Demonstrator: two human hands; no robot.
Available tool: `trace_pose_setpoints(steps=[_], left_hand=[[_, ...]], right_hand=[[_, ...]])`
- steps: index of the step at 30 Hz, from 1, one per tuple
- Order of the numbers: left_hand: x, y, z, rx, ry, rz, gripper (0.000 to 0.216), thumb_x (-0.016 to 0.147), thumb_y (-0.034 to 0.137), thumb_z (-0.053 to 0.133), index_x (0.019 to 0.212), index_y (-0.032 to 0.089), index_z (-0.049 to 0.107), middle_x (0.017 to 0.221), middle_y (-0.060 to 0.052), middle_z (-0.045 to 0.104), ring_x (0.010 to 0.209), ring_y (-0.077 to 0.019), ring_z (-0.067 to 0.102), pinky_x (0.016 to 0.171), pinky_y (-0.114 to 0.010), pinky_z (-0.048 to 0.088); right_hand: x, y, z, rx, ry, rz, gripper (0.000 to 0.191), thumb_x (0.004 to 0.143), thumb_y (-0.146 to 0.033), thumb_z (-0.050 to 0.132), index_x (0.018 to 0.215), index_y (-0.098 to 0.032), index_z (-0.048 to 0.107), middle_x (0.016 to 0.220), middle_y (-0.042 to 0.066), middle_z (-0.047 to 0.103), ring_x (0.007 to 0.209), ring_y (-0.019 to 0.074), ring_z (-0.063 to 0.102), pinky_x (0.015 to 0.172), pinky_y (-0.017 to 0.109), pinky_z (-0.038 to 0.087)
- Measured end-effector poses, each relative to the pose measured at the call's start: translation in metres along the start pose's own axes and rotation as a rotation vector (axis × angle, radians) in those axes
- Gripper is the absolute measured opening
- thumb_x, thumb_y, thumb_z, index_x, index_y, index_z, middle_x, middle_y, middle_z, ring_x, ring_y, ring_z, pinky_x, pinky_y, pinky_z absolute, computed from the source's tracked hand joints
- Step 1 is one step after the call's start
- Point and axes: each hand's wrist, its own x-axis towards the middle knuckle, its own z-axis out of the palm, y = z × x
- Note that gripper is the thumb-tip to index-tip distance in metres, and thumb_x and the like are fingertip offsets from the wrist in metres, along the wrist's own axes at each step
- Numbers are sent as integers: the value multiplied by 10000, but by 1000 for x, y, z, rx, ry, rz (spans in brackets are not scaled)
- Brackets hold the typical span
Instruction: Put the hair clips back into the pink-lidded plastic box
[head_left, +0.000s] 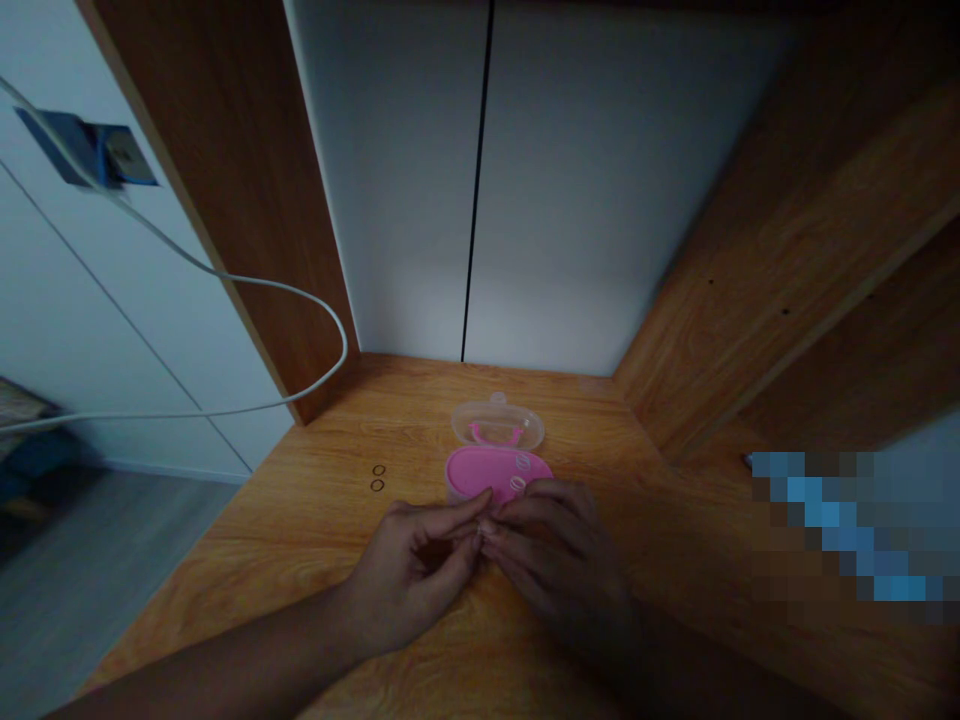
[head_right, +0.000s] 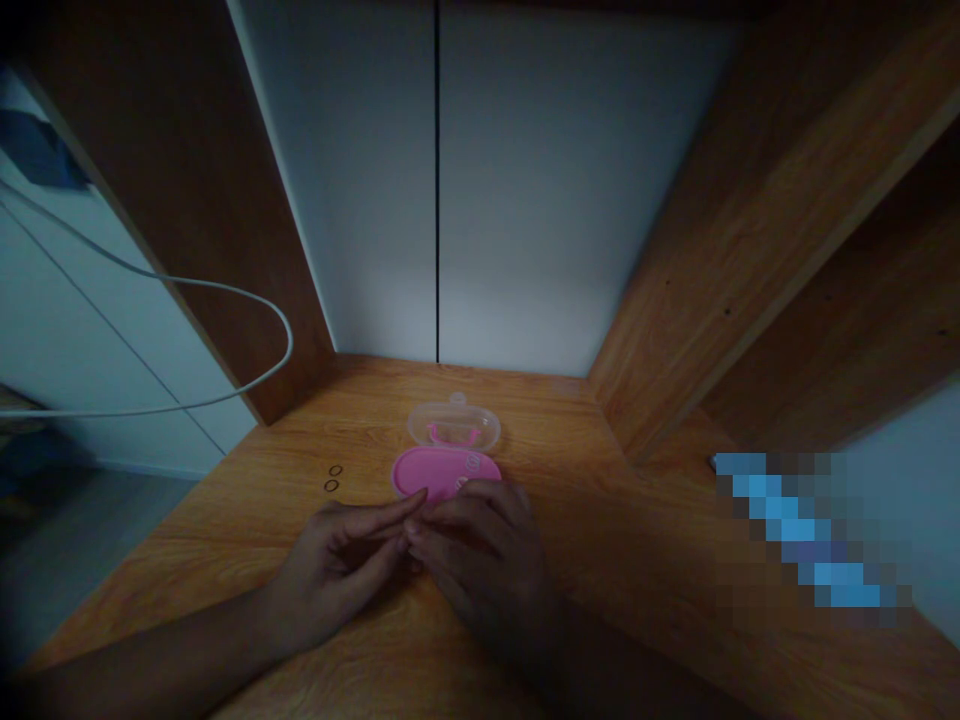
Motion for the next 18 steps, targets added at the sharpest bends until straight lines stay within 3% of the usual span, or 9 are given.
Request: trace_pose_setpoints(steps=[10,18], left_hand=[[0,3,-3,143,9,122,486,930,130,534,1394,274,556,820,-20,727,685,-139,675,645,-265,560],[1,4,-5,230,-5,219,533,918,93,520,1421,266,518,841,-37,730,715,-152,693,638,-265,558]], right_hand=[[-3,2,1,-13,-50,47,295,849,-193,745,1112,-308,676,940,-10,749,959,213,623,834,409,534],[3,0,-1,77,-28,66,262,801,-144,771,1017,-257,673,887,-3,743,902,203,627,818,403,518]])
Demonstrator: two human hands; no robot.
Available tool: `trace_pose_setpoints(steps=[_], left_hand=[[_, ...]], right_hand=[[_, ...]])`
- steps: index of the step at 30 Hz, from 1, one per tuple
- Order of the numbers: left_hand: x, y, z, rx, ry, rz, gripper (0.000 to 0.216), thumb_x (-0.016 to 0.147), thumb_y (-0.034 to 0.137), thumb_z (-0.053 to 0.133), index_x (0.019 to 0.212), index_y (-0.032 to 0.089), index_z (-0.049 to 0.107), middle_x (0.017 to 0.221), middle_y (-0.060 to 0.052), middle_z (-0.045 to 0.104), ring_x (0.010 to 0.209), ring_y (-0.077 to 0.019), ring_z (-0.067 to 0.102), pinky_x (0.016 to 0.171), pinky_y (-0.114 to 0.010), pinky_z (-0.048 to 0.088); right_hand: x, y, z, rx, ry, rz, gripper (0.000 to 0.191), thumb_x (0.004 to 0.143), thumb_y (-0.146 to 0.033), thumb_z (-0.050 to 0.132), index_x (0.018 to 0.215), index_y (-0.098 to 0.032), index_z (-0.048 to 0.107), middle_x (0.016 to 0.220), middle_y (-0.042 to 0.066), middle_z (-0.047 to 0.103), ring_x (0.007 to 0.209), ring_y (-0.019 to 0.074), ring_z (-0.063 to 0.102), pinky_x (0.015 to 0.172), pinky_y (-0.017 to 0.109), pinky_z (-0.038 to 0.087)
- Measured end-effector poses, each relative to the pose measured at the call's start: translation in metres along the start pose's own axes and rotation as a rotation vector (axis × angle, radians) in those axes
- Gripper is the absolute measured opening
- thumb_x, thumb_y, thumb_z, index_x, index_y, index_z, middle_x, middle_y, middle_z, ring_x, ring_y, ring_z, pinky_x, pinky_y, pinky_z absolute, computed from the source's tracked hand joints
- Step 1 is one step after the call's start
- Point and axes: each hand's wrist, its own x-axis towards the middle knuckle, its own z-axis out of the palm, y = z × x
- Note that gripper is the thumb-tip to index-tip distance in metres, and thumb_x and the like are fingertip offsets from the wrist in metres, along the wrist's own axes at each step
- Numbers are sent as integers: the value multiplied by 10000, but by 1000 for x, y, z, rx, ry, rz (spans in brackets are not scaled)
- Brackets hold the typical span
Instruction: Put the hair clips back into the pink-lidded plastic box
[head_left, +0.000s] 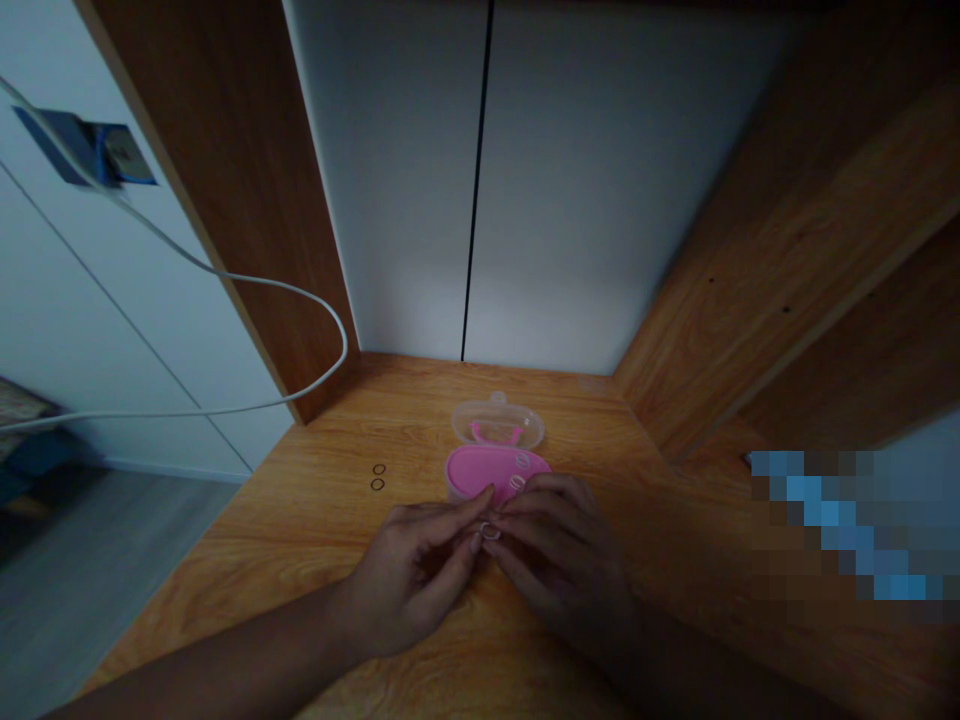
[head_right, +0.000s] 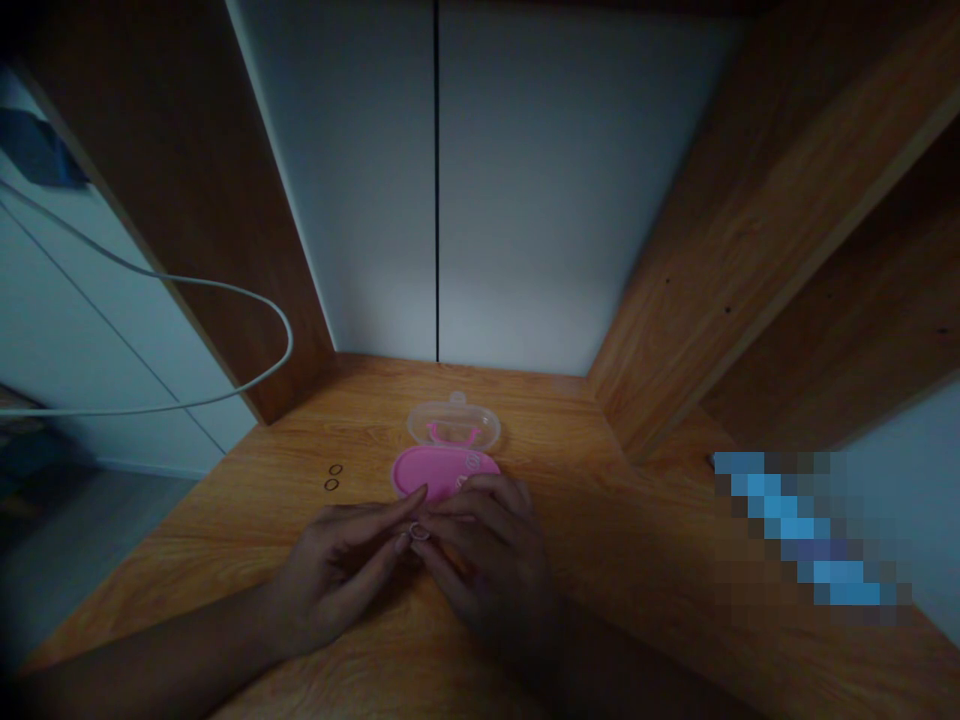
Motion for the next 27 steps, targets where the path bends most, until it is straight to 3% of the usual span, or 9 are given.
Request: trace_pose_setpoints(steps=[5,10,14,19,27], left_hand=[[1,1,-1,2,29,66,555,905,51,508,1427,237,505,885,-54,743,756,-152,710,676,-275,580],[3,-2,-5,78,114,89,503,885,29,519,1351,209,572,900,-54,746,764,-146,699,685,-275,563],[6,-4,-10,163,162,70,416,866,44,537,1248,179,635,848,-59,702,757,-168,641,668,-306,523],[9,-8,-13,218,132,83,361,841,26,552,1143,179,677,994,-84,666,918,-195,618,765,-336,513],[11,-14,-14,205,137,40,326,829,28,554,1071,195,694,997,-71,656,934,-200,620,792,-347,513]], right_hand=[[3,3,-1,78,85,100,268,773,-110,767,971,-268,680,848,-3,710,856,194,622,789,382,518],[1,21,4,85,258,402,118,789,-196,748,884,-258,719,976,37,624,914,202,619,805,378,524],[-2,32,7,73,285,582,87,767,-280,758,838,-241,729,1077,67,570,1043,248,578,906,437,495],[-3,32,8,94,261,639,91,769,-307,737,808,-227,717,1077,77,554,1061,260,569,937,451,473],[-8,40,8,79,234,723,131,787,-361,709,806,-232,696,1069,78,560,1094,287,557,963,482,455]])
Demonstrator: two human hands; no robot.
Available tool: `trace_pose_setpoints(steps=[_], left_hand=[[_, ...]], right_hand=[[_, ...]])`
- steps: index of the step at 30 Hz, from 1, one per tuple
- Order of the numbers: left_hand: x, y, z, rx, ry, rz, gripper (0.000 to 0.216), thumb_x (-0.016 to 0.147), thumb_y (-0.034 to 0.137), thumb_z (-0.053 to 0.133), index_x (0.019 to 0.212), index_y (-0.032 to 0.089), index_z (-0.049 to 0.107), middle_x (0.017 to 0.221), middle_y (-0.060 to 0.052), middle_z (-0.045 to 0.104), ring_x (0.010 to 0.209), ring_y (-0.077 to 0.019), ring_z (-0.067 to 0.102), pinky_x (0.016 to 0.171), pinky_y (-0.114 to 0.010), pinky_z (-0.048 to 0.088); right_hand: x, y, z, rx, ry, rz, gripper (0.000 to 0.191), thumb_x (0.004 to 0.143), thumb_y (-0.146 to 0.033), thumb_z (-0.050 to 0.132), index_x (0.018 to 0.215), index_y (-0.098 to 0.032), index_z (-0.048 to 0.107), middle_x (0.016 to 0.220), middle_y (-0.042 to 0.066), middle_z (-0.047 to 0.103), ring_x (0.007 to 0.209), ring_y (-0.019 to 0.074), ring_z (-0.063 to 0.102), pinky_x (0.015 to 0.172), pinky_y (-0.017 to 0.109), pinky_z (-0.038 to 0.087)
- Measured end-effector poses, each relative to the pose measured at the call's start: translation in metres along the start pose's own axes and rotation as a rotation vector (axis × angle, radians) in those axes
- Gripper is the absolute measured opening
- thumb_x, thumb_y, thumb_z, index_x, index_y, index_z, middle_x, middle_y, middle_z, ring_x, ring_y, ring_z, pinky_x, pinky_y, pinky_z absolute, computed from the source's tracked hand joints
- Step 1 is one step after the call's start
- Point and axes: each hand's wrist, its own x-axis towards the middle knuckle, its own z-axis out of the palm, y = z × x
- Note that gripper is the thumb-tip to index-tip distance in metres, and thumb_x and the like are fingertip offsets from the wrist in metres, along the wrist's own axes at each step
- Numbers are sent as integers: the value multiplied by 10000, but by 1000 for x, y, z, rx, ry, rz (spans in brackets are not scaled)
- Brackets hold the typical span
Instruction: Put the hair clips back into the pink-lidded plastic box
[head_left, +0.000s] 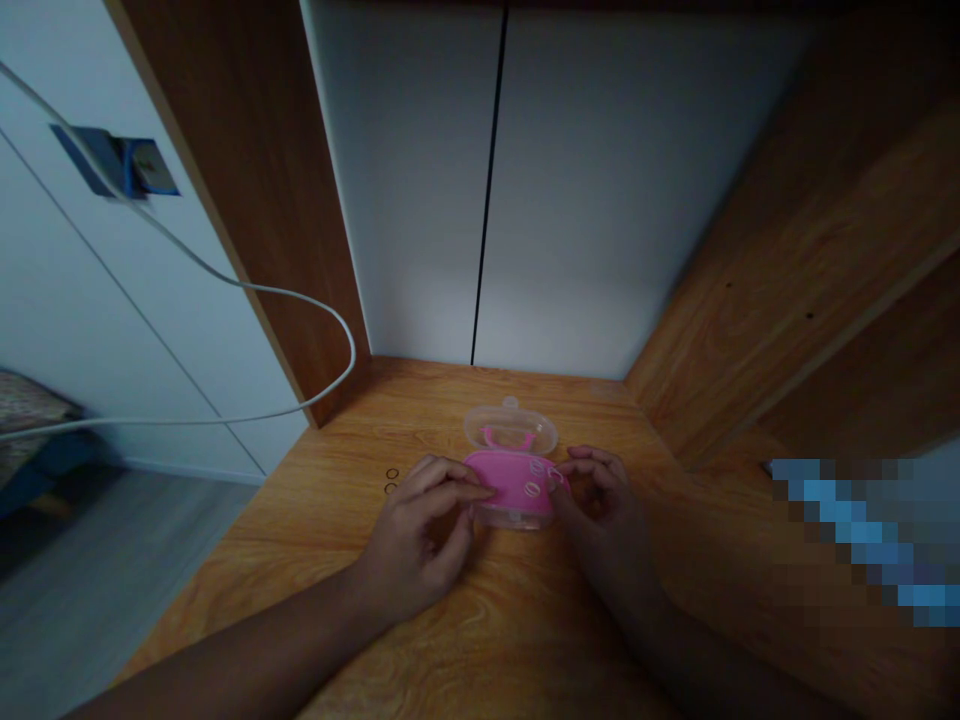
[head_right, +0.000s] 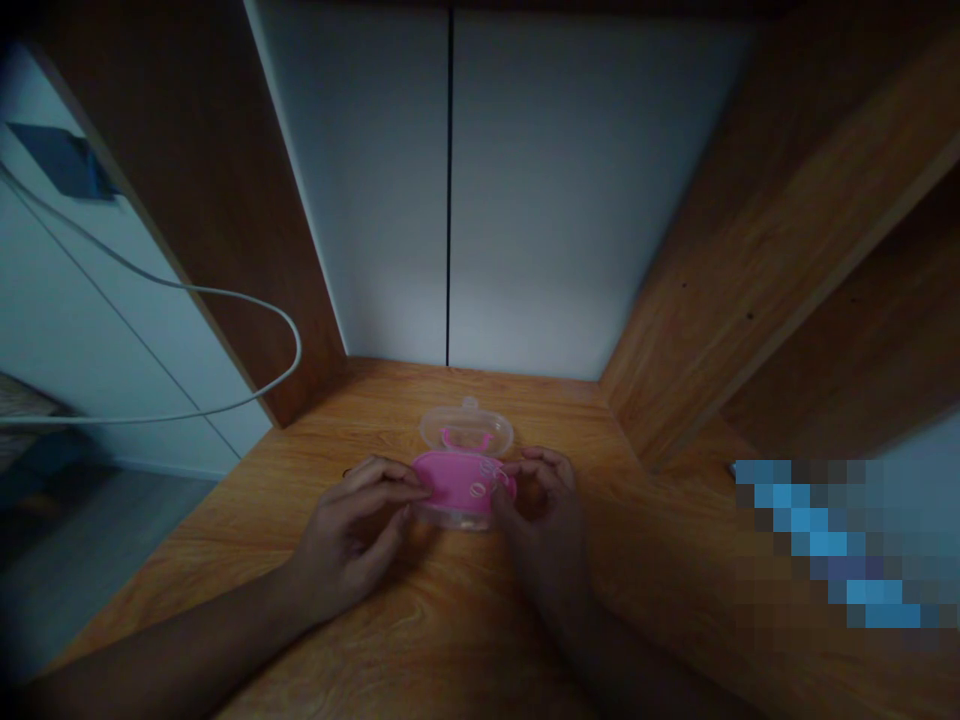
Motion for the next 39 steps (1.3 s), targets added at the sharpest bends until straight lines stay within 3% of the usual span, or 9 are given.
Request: trace_pose_setpoints(steps=[12,17,23,29,39], left_hand=[[1,-2,-3,27,50,-62,307,810,31,507,991,188,699,912,-60,652,859,-199,611,743,-337,494],[12,-23,-23,228,50,-117,224,750,15,441,772,175,597,809,-50,575,818,-203,570,727,-328,455],[27,-53,-58,604,-379,-316,162,756,75,461,842,170,560,866,-82,578,833,-247,563,734,-355,425],[30,-68,-84,453,-655,-244,144,678,91,538,781,188,560,803,-22,604,774,-194,576,705,-283,424],[30,-69,-96,230,-713,-302,158,687,132,571,825,166,641,809,-15,658,700,-144,581,638,-236,415]], right_hand=[[-1,5,0,-5,-15,-47,67,791,-300,681,814,-237,680,1063,81,560,1051,295,561,934,485,474],[1,7,0,51,-12,-44,79,800,-296,655,836,-228,674,1060,85,572,1043,293,561,899,470,477],[1,6,-2,143,8,-81,110,838,-233,554,837,-232,664,1005,69,591,1027,270,554,904,453,447],[1,5,-2,152,-5,-79,113,849,-246,544,834,-233,655,1000,66,582,1028,266,550,905,446,444],[1,7,0,164,-2,-94,109,838,-220,548,840,-234,656,1007,65,588,1037,260,552,883,432,461]])
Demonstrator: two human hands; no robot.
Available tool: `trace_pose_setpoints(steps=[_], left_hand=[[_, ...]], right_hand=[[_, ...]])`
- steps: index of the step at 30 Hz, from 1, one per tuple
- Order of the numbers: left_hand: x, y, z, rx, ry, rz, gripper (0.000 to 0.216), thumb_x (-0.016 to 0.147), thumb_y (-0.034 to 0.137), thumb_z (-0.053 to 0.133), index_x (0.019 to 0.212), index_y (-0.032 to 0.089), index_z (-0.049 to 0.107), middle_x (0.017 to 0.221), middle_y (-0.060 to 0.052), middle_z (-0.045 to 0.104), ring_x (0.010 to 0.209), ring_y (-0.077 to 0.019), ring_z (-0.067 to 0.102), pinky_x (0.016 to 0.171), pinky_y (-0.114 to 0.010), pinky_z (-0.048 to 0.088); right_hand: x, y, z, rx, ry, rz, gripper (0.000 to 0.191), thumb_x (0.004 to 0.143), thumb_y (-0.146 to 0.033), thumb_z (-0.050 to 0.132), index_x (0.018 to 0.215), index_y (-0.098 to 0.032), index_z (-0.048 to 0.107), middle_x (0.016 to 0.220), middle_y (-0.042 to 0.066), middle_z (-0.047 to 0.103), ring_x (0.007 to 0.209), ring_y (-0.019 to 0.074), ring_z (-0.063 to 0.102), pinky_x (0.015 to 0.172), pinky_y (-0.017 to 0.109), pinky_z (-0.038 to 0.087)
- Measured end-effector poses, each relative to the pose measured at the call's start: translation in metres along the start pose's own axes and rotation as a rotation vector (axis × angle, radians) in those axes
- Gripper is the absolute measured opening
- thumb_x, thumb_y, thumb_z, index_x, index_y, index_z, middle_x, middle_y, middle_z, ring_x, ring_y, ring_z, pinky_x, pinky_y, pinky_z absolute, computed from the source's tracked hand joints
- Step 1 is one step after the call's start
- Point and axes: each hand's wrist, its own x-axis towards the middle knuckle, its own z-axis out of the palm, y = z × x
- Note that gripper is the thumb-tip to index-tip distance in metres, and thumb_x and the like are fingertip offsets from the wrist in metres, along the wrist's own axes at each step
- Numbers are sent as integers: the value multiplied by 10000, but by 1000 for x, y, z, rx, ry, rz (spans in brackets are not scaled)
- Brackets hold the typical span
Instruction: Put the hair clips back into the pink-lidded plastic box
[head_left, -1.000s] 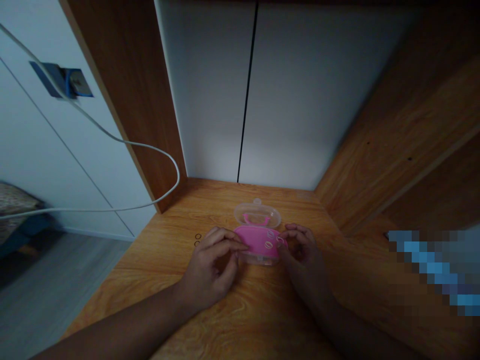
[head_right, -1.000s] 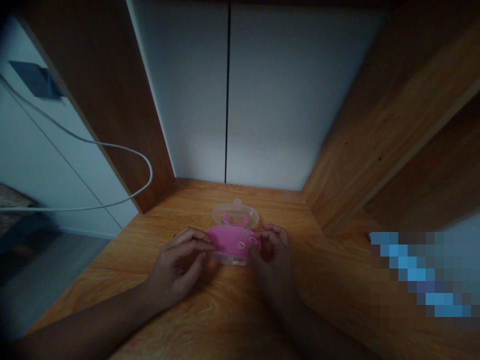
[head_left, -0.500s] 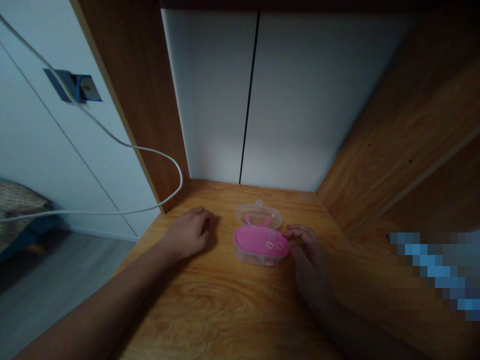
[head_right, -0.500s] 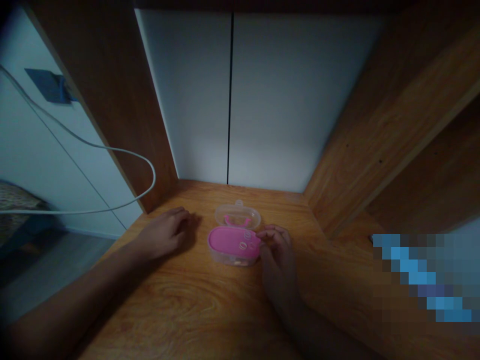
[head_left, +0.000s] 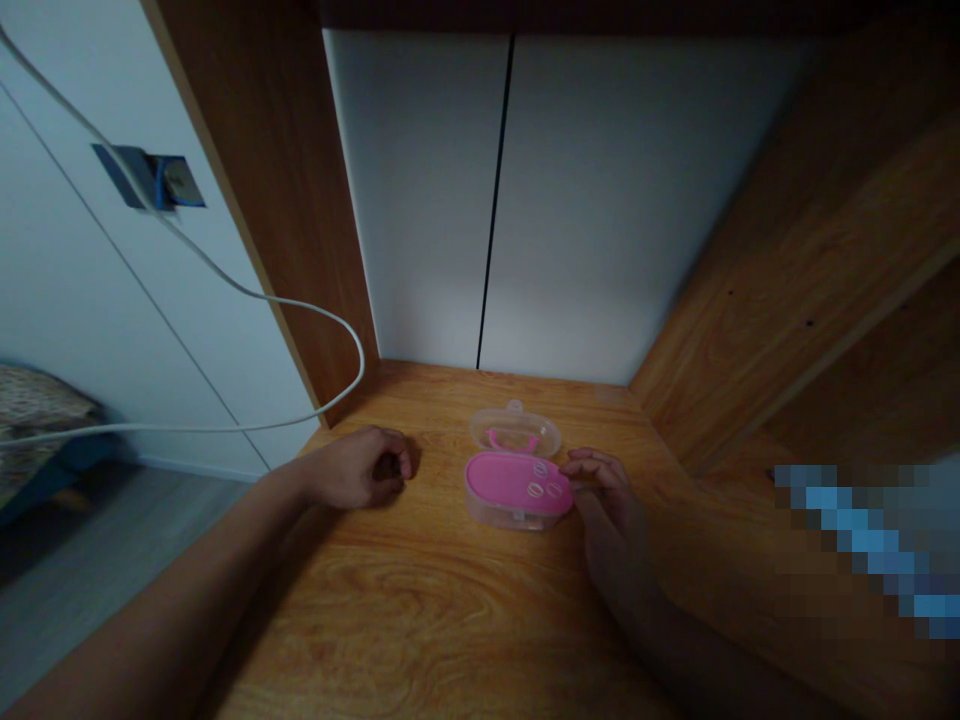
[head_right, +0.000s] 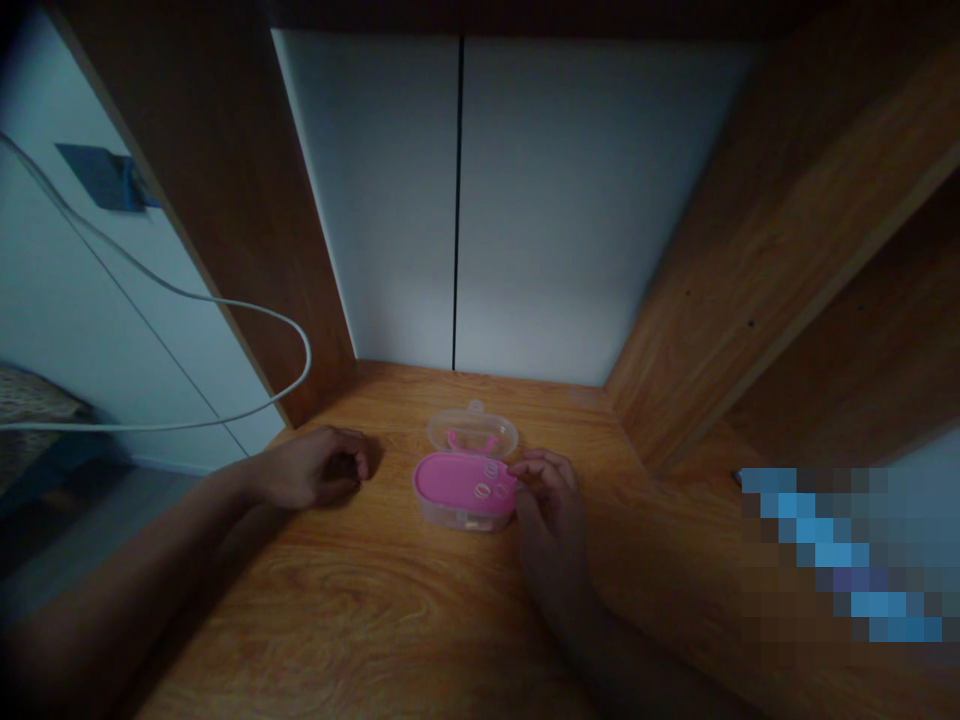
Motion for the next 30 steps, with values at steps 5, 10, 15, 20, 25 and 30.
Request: trace_pose_setpoints(steps=[5,10,15,20,25,30], left_hand=[[2,1,3,-8,-21,-30,194,672,99,542,810,153,667,768,-2,679,656,-119,583,588,-207,406],[4,0,8,-8,27,-3,188,678,95,541,796,151,675,738,5,677,630,-107,582,569,-195,404],[7,4,14,-16,56,39,180,683,85,554,782,154,687,772,-5,701,656,-112,599,601,-201,429],[7,13,17,-189,69,20,113,691,122,612,754,139,704,760,-25,714,678,-130,625,629,-217,474],[8,28,24,-564,138,-32,39,639,141,681,678,138,674,683,-14,677,634,-117,594,602,-218,479],[12,59,53,-970,130,34,234,637,246,822,605,135,619,629,-29,632,569,-98,551,528,-202,433]], right_hand=[[0,-1,1,8,5,-9,113,839,-207,549,836,-234,658,994,66,592,1022,260,556,897,448,465],[1,-3,2,14,11,-16,115,823,-206,555,837,-234,666,983,65,599,992,258,570,866,436,485],[1,-2,2,16,1,-16,110,835,-208,557,827,-239,662,979,61,599,1004,254,570,879,424,485],[1,-3,2,21,4,0,107,855,-209,558,834,-238,659,1013,66,584,1028,253,564,881,423,489],[-5,-19,-1,-73,-9,-134,77,881,-221,561,895,-248,632,1074,70,555,1077,261,545,928,452,455],[-19,-47,-6,-179,-185,-462,243,781,-92,623,953,-262,601,994,44,616,969,238,598,831,415,482]])
